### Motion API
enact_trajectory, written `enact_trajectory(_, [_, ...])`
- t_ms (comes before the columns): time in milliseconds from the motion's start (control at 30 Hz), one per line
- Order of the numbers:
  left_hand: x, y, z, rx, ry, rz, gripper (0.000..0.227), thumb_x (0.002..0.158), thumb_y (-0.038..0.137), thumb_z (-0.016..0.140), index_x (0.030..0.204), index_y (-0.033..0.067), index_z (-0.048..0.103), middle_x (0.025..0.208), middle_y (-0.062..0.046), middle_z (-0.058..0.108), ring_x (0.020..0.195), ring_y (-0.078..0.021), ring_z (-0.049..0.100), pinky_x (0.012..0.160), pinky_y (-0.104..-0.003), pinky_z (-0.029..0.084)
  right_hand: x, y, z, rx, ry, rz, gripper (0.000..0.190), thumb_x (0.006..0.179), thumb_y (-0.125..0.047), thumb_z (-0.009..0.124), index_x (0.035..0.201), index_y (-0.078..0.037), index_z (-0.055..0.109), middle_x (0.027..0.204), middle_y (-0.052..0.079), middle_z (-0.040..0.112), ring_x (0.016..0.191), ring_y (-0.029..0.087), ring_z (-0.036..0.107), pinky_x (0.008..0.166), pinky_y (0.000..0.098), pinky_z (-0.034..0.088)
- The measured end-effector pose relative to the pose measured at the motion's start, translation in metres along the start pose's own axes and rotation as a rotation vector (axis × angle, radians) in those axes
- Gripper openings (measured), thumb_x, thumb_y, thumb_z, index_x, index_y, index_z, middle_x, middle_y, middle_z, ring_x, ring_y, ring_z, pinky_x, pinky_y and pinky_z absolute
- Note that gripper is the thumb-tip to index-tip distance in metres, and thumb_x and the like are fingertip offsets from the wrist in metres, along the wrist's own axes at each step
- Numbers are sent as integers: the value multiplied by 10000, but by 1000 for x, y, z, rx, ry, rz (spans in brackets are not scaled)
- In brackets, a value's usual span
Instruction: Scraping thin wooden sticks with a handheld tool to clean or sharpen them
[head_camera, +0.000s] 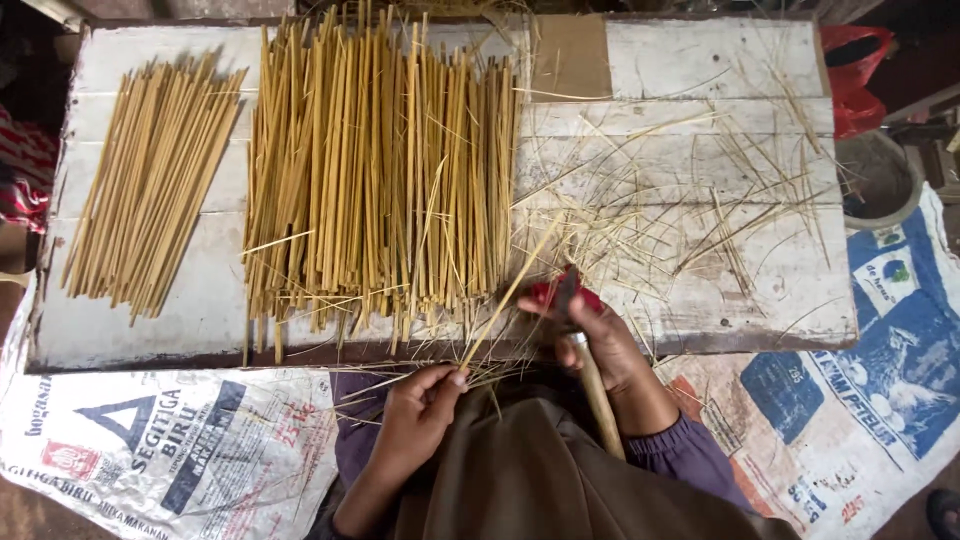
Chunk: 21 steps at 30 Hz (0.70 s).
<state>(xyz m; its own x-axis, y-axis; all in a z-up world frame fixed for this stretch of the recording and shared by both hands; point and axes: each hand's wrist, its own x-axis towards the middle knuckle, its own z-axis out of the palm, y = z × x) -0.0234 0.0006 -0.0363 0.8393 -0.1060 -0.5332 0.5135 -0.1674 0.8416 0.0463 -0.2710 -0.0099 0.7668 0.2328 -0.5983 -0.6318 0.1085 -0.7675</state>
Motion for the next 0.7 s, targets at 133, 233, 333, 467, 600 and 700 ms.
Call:
enact_trajectory(133, [5,-14,-2,-46,45,109,297,946,248,666,1149,66,783,967,-70,855,558,-85,609,570,-232,551,22,44,-10,689,-145,-8,773,845,-367,783,1397,38,423,1214,291,703,378,74,580,335,162,517])
enact_trajectory(233, [5,-7,-4,38,18,131,248,922,276,716,1091,107,782,708,-31,757,593,-95,683,611,-248,580,37,76,-21,831,-294,77,632,897,-294,740,1368,13,450,1371,349,601,422,142,590,417,236,532])
enact_trajectory(333, [5,4,-5,-28,-3,94,252,922,237,719,1097,58,754,632,-98,759,451,-113,616,461,-259,525,40,87,-30,717,-275,-10,888,836,-120,813,1532,81,300,1280,259,672,620,126,659,582,270,588])
enact_trajectory(467, [6,10,-7,62,5,95,229,933,278,699,1066,95,735,636,-59,753,460,-110,653,468,-255,495,19,49,-3,674,-357,22,607,906,-94,712,1455,18,480,1171,241,608,556,151,675,459,196,547])
enact_trajectory(600, [11,5,-3,168,77,317,270,922,323,693,1046,101,783,974,-36,828,915,-143,768,824,-295,590,3,22,23,499,-325,-99,651,909,-42,658,1501,24,395,1356,382,615,452,162,636,361,217,489])
enact_trajectory(700, [16,-4,5,182,95,387,327,951,305,653,1133,74,796,1012,-58,842,883,-110,768,791,-266,584,5,18,41,311,-506,-152,674,970,-124,662,1533,56,339,1511,309,521,579,140,718,556,248,653])
